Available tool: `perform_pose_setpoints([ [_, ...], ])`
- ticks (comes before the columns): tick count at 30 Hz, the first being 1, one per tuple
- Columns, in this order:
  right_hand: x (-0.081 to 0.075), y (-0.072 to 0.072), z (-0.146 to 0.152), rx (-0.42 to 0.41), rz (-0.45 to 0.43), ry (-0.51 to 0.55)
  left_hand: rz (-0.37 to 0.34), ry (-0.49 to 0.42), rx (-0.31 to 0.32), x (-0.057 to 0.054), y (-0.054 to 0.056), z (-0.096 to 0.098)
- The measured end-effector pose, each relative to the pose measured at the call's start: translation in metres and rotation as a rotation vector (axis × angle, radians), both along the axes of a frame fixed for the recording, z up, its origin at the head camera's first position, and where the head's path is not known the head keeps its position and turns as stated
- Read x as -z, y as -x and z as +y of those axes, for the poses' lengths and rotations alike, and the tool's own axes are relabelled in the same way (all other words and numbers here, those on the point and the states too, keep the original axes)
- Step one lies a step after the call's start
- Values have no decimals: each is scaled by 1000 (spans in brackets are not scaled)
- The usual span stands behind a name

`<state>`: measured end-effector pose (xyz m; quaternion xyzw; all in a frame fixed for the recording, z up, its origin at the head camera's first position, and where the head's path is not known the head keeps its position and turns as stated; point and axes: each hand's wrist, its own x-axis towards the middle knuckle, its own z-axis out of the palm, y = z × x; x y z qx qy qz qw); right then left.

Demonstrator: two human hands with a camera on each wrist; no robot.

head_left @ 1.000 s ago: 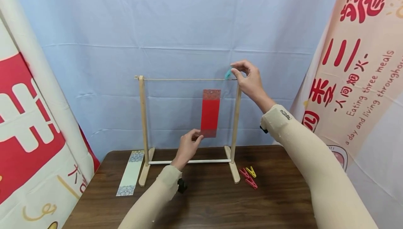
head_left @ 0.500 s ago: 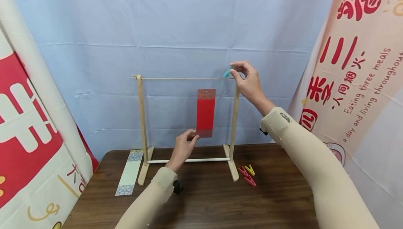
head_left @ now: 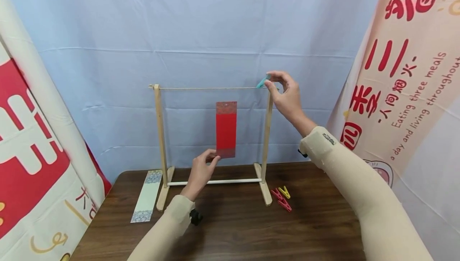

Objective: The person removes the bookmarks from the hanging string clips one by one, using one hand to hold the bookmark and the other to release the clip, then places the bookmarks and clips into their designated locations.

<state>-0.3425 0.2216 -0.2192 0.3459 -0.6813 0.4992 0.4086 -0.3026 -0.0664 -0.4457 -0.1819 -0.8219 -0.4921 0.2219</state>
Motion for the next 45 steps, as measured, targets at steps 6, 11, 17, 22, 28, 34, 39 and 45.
perform_pose_setpoints([
  [6, 1, -1, 5, 23, 5, 5, 8, -1, -13, 2, -2, -8],
  [11, 3, -18, 1, 20, -24, -13, 20, -5, -22, 4, -4, -14],
  [17, 5, -25, 1, -5, -5, 8, 1, -3, -50, 7, -7, -21],
  [22, 17, -10, 10, 0, -6, 17, -20, -9, -63, 7, -9, -27],
  [28, 27, -8, 17, -5, -56, 10, 7, -1, -86, 11, -14, -35],
  [34, 35, -11, 23, -14, -62, 17, 7, 5, -117, 18, -16, -43],
  [39, 41, -16, 24, -6, -67, 2, -14, 20, -146, 21, -18, -51],
  [45, 41, -35, 17, -21, -65, -3, 0, 17, -151, 22, -24, -59],
])
